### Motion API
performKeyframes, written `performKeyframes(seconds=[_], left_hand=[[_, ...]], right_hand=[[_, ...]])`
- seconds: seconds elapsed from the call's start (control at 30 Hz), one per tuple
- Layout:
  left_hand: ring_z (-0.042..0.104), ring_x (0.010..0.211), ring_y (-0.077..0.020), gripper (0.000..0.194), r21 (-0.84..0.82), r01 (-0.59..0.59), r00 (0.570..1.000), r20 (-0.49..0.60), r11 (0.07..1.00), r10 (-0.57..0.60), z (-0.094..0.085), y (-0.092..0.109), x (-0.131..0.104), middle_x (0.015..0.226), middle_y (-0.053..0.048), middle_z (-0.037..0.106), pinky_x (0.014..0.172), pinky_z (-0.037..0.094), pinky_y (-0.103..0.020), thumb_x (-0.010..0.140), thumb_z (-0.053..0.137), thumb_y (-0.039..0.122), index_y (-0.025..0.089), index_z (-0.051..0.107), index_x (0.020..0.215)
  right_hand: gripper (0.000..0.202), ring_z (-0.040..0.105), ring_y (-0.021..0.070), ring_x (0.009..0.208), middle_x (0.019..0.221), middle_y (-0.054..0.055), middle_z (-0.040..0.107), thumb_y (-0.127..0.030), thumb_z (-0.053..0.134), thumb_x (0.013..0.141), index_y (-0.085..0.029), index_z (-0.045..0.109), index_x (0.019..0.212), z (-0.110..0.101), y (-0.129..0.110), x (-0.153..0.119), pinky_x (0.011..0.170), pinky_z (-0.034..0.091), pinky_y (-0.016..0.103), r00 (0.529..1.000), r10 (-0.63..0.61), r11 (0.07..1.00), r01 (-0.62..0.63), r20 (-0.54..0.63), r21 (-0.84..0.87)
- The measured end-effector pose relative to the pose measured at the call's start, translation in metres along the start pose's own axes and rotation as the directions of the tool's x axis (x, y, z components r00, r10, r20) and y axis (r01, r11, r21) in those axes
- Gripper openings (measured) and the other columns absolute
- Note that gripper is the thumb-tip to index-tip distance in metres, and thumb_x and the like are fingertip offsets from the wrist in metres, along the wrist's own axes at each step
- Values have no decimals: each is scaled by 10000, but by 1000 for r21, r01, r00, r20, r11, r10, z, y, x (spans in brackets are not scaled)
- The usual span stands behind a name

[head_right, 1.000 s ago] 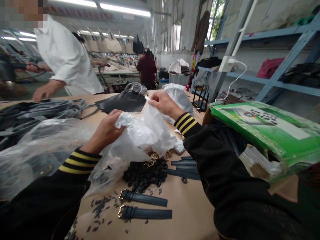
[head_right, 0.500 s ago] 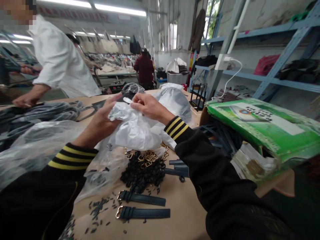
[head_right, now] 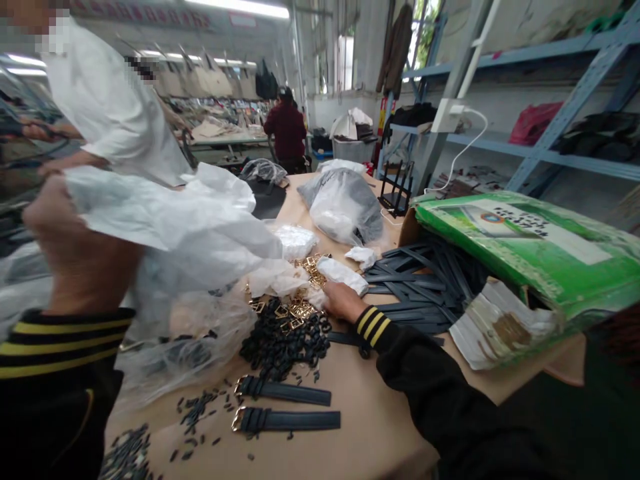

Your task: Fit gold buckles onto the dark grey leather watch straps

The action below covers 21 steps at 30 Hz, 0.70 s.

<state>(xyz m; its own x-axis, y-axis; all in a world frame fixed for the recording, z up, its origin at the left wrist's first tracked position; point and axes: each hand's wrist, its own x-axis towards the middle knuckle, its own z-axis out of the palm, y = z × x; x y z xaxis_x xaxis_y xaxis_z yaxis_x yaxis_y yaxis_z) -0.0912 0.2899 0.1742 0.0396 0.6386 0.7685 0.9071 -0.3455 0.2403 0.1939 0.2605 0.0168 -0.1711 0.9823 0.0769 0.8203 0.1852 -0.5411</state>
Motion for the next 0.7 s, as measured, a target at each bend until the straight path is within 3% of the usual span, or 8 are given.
performKeyframes(seconds=[0.07, 0.2, 0.3, 0.4, 0.43, 0.53, 0.6, 0.7], left_hand=[[552, 869, -219, 296, 87, -4, 1000, -6, 996, 5, 5, 0, -7, 908, -92, 585, 803, 433, -357, 776, 508, 308, 81, 511, 966], [587, 905, -243, 562, 59, -190, 942, 290, 980, 165, 20, 3, -23, 1041, -150, 589, 764, 454, -329, 736, 528, 233, 67, 357, 1246], [595, 936, -276, 485, 12, -246, 851, 481, 969, 210, 28, -2, -30, 1050, -158, 610, 765, 451, -352, 745, 500, 225, 102, 414, 1207], [617, 893, -305, 338, -22, -266, 704, 678, 964, 210, 33, -10, -34, 934, -147, 659, 732, 452, -373, 750, 495, 273, 143, 532, 1060], [621, 879, -307, 334, -24, -263, 677, 707, 965, 202, 34, -12, -36, 913, -147, 665, 724, 452, -375, 744, 499, 282, 148, 541, 1048], [624, 855, -299, 318, -23, -246, 708, 678, 969, 196, 30, -16, -37, 905, -153, 664, 719, 449, -366, 717, 505, 261, 143, 552, 1008], [620, 828, -285, 270, -26, -239, 755, 623, 971, 203, 21, -16, -35, 887, -145, 660, 710, 445, -355, 710, 489, 246, 145, 555, 951], [610, 769, -271, 202, 2, -230, 813, 550, 973, 192, 2, -14, -30, 816, -114, 648, 673, 440, -342, 706, 464, 264, 162, 542, 861]], right_hand=[[51, 526, 165, 620, 628, 43, 574, -178, 564, 699, -156, 537, 661, 2, 3, 0, 548, 343, 252, 999, -7, 999, 9, -45, 34], [139, 509, 108, 542, 618, 8, 567, -249, 484, 776, -132, 555, 753, -30, -3, 26, 511, 365, 213, 994, -77, 975, 92, -78, 205], [144, 459, 81, 464, 546, -13, 534, -247, 540, 725, -112, 573, 688, -55, -7, 41, 461, 347, 197, 989, -129, 922, 148, -76, 357], [157, 438, 65, 457, 572, -12, 528, -251, 529, 730, -103, 573, 697, -75, -12, 45, 452, 343, 190, 977, -129, 890, 189, -170, 415], [159, 433, 60, 453, 583, -13, 526, -253, 526, 735, -102, 573, 718, -81, -15, 46, 447, 341, 187, 968, -131, 872, 215, -215, 439], [166, 416, 58, 444, 602, -15, 533, -210, 500, 754, -107, 593, 844, -95, -28, 51, 439, 331, 185, 945, -160, 880, 268, -287, 393], [196, 437, 68, 466, 615, -3, 562, -143, 476, 752, -122, 618, 885, -91, -37, 61, 462, 334, 191, 967, -179, 951, 217, -182, 218], [97, 498, 104, 488, 547, 30, 584, -107, 548, 684, -113, 641, 655, -59, -51, 80, 493, 349, 216, 991, -126, 992, 125, 49, 26]])
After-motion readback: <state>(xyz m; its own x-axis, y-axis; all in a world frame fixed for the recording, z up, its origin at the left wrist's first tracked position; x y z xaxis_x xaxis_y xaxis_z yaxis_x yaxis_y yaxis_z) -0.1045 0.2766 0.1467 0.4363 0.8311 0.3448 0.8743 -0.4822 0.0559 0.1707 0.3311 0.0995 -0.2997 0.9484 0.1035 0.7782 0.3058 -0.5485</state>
